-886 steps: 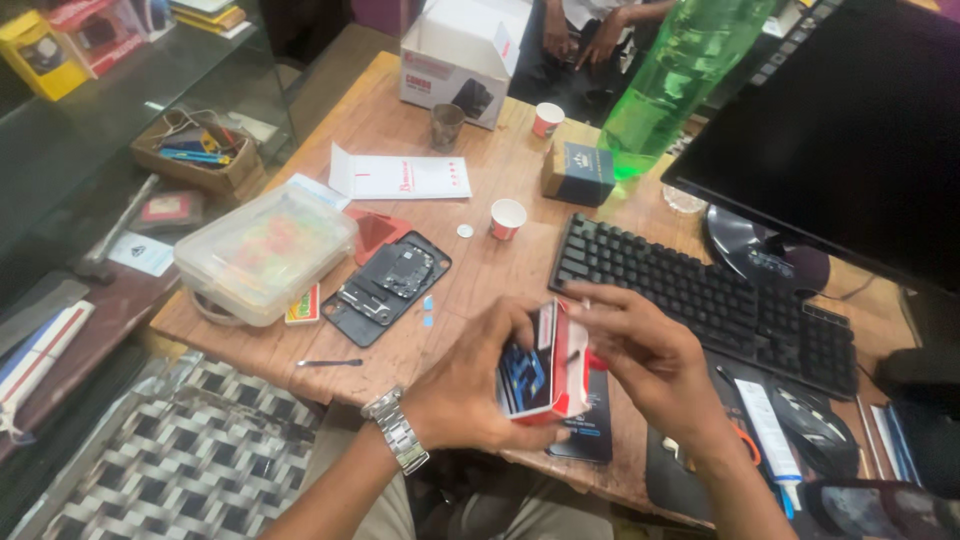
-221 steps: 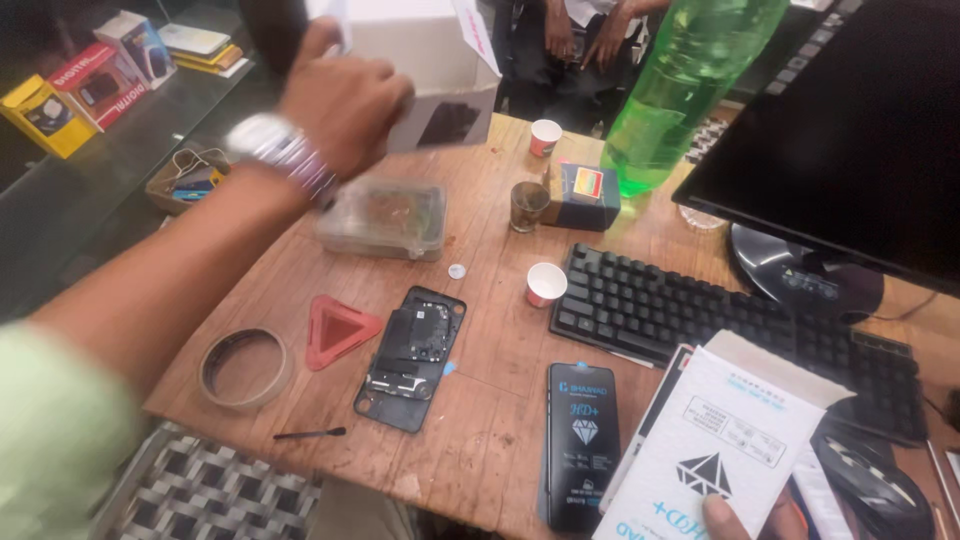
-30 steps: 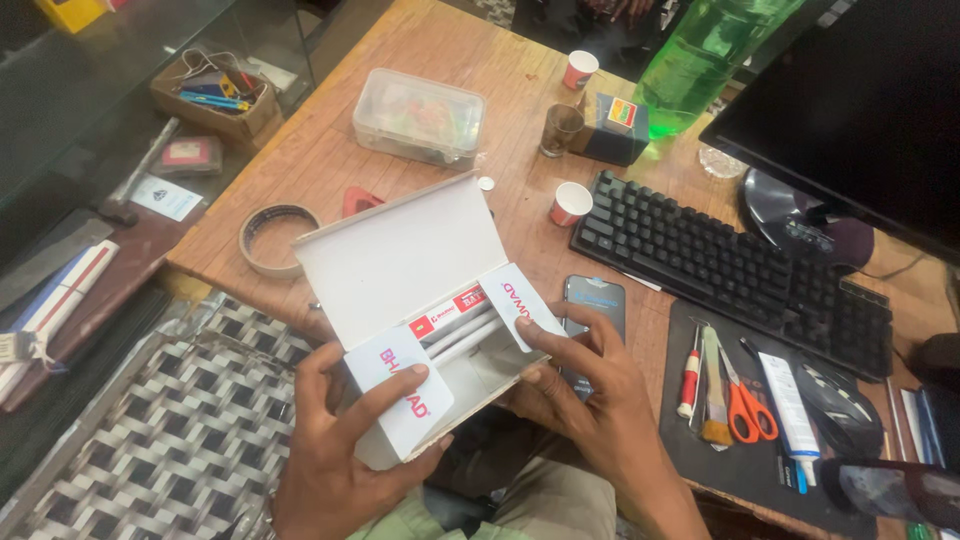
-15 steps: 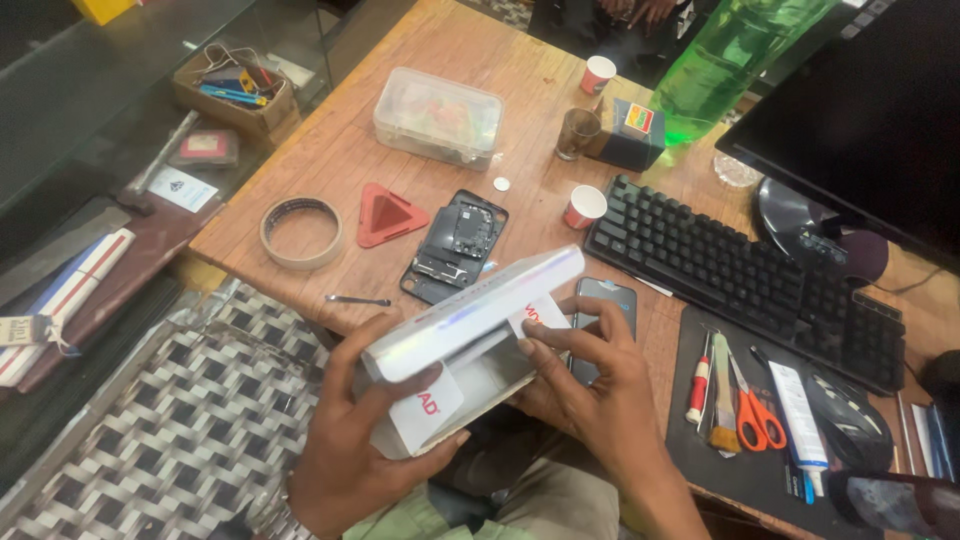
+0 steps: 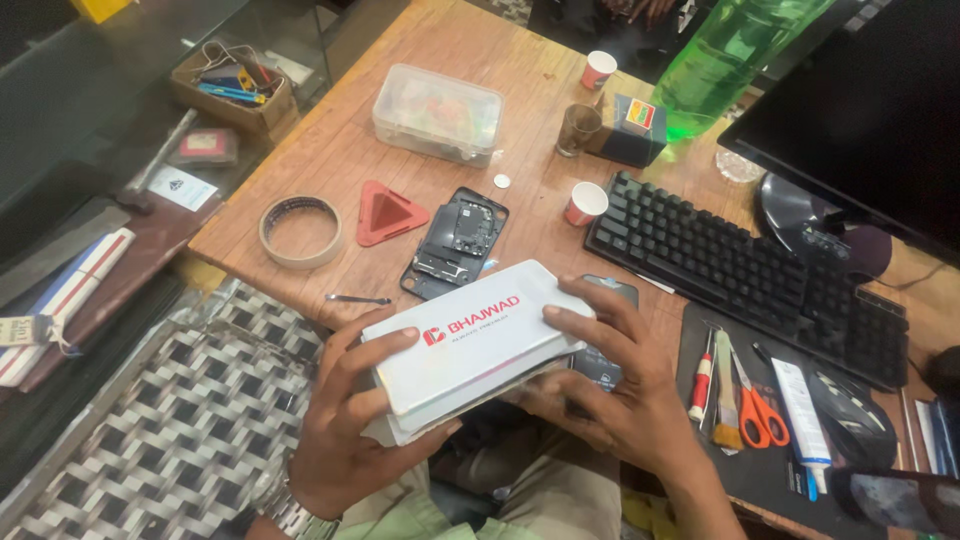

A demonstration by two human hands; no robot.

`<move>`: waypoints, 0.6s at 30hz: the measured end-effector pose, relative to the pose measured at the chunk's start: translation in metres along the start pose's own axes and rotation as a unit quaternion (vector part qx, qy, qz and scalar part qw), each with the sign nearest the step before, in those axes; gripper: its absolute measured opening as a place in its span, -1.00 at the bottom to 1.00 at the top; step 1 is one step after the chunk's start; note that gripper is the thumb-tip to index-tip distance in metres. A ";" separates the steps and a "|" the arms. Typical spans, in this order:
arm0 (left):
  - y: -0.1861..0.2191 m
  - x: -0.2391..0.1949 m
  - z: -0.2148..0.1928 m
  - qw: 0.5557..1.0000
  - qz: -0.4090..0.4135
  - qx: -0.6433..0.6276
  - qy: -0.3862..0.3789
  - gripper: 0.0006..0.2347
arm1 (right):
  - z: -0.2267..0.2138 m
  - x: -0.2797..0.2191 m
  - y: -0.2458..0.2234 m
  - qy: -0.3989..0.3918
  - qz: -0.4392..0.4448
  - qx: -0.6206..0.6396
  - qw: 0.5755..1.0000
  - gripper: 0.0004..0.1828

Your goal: The person organizes phone repair parts and tools on a cluttered workbench. They move a screwdriver, scissors, and a tube of adhesive, then open a red plastic case and a white box to reveal phone batteries. The person places the items back and closes the boxes.

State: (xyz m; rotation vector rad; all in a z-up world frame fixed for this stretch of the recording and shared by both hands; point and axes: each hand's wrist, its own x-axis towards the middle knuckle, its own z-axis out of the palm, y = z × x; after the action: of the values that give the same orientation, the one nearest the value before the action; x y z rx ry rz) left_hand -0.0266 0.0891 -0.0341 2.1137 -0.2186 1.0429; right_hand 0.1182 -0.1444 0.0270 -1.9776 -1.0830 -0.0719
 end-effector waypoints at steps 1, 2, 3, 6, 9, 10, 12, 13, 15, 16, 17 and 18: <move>0.000 0.002 0.001 1.000 -0.009 -0.020 -0.001 -0.40 | -0.002 0.000 0.000 -0.014 -0.004 -0.001 1.000 -0.42; 0.000 0.004 0.002 0.999 -0.018 -0.041 -0.002 -0.40 | -0.003 0.001 0.002 -0.008 0.008 0.005 1.000 -0.49; 0.001 0.005 0.001 0.998 -0.029 -0.060 -0.004 -0.40 | -0.001 0.002 0.004 -0.003 0.022 0.012 1.000 -0.56; 0.005 0.012 -0.002 0.995 0.012 -0.094 0.016 -0.40 | 0.002 0.002 0.008 0.009 0.056 0.024 0.998 -0.64; 0.014 0.015 -0.008 0.998 -0.024 -0.050 -0.035 -0.44 | 0.002 0.004 0.013 0.010 0.069 0.022 0.997 -0.63; 0.017 0.017 -0.007 0.998 -0.039 -0.026 -0.042 -0.51 | 0.002 0.004 0.014 0.008 0.071 0.020 0.997 -0.62; 0.019 0.020 -0.005 0.996 -0.065 0.024 -0.055 -0.65 | 0.002 0.004 0.015 0.003 0.078 0.000 0.997 -0.62; 0.020 0.021 -0.006 0.995 -0.070 0.019 -0.062 -0.67 | 0.001 0.004 0.016 0.002 0.082 -0.012 0.997 -0.62; 0.019 0.023 -0.009 0.994 -0.081 0.007 -0.077 -0.70 | 0.000 0.003 0.017 -0.005 0.037 -0.013 0.999 -0.58; 0.019 0.023 -0.009 0.994 -0.078 0.004 -0.078 -0.70 | -0.001 0.002 0.018 -0.009 0.015 -0.014 1.000 -0.55; 0.019 0.023 -0.010 0.994 -0.076 0.004 -0.079 -0.69 | -0.002 0.002 0.019 -0.013 0.004 -0.021 1.000 -0.54; 0.018 0.023 -0.011 0.994 -0.073 0.003 -0.080 -0.68 | -0.003 0.002 0.020 -0.017 -0.008 -0.028 0.999 -0.52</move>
State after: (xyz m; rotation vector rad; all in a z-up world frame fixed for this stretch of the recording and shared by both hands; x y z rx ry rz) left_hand -0.0264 0.0876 -0.0029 2.1851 -0.1363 0.7918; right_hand 0.1347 -0.1499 0.0166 -2.0276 -1.1294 -0.0787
